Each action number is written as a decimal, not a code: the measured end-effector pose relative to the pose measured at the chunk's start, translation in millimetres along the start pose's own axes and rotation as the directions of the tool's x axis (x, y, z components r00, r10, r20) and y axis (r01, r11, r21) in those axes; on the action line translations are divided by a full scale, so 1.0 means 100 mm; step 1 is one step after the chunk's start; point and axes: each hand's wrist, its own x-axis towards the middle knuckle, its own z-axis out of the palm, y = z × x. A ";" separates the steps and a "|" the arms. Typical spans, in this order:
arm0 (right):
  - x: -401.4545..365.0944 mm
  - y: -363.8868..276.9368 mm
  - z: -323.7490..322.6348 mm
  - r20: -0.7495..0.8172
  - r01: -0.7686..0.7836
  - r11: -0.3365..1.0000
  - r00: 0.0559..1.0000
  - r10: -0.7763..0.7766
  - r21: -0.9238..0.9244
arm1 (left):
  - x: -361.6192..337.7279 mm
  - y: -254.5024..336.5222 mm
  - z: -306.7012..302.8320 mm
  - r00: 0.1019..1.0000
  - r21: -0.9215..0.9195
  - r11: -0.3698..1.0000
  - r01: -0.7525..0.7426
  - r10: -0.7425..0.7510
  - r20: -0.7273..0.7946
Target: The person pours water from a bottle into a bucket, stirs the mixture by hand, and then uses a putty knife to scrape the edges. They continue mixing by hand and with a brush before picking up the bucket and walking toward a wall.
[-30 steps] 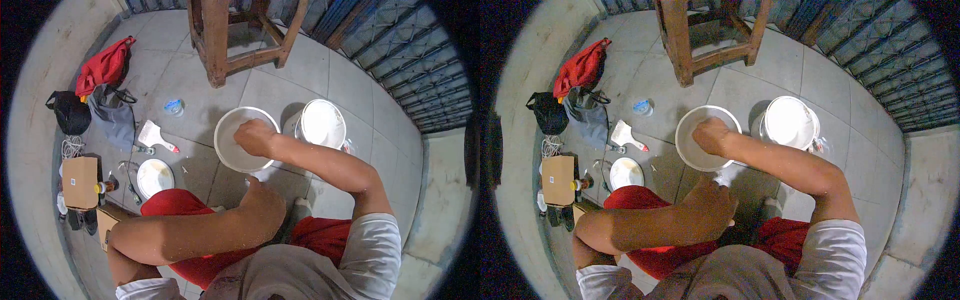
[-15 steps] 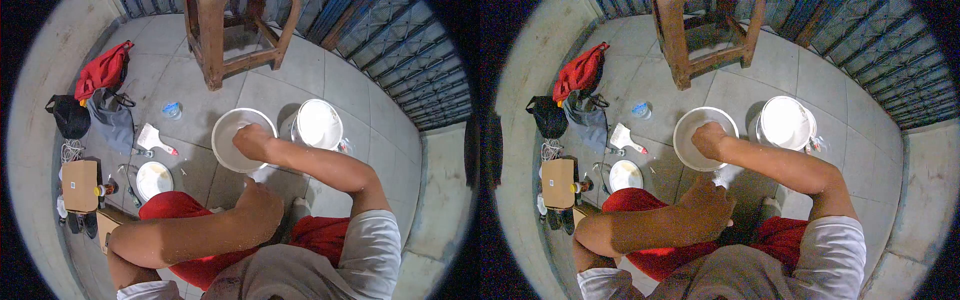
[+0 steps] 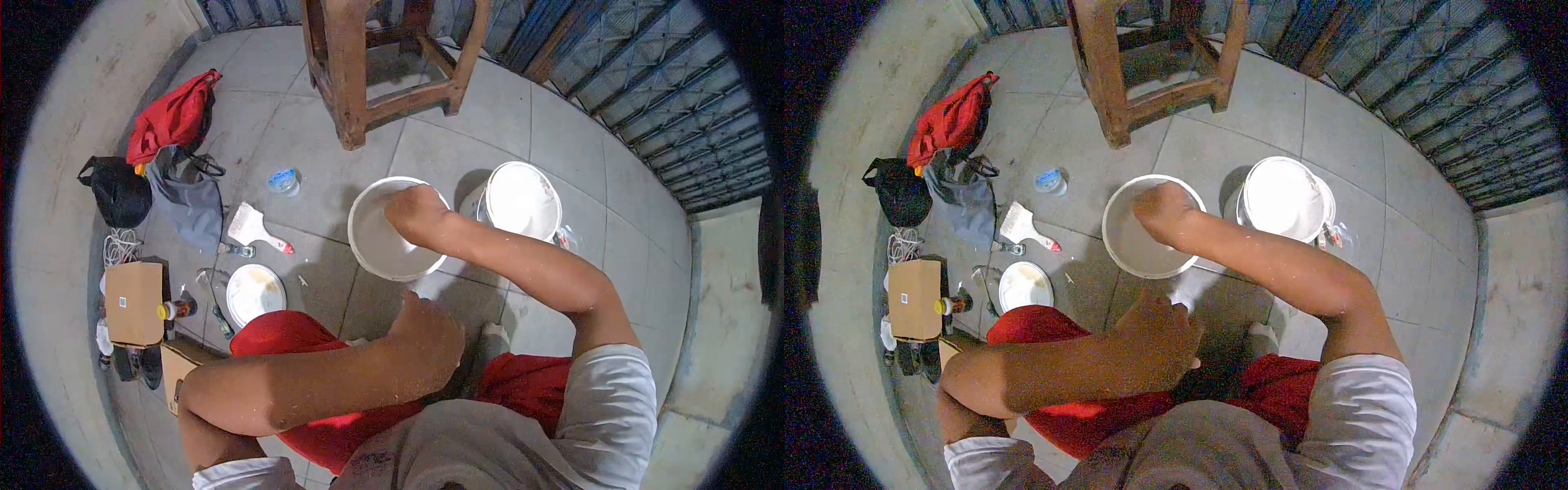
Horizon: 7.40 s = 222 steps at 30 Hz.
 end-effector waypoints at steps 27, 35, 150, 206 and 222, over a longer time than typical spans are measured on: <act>-0.08 -0.33 0.28 0.162 0.019 0.956 0.984 -0.070 0.294 | 0.72 -0.47 1.02 0.507 -0.362 -0.524 -0.771 -0.849 0.149; 0.07 -0.07 0.15 0.359 0.132 0.969 0.911 -0.201 0.209 | 0.71 -0.41 1.08 0.448 -0.592 -0.372 -0.714 -0.894 0.022; 0.05 -0.08 0.28 0.128 0.007 0.998 0.992 -0.014 0.056 | 0.98 -0.55 1.35 0.401 -0.558 -0.441 -0.703 -0.894 0.201; 0.32 -0.06 0.76 0.425 -0.168 0.982 0.885 0.191 -0.091 | 0.97 -0.52 1.29 0.482 -0.600 -0.468 -0.649 -0.863 0.152; -0.06 0.07 -0.14 0.456 -0.188 0.902 0.890 -0.011 0.389 | 0.99 -0.54 1.32 0.460 -0.567 -0.432 -0.701 -0.882 0.103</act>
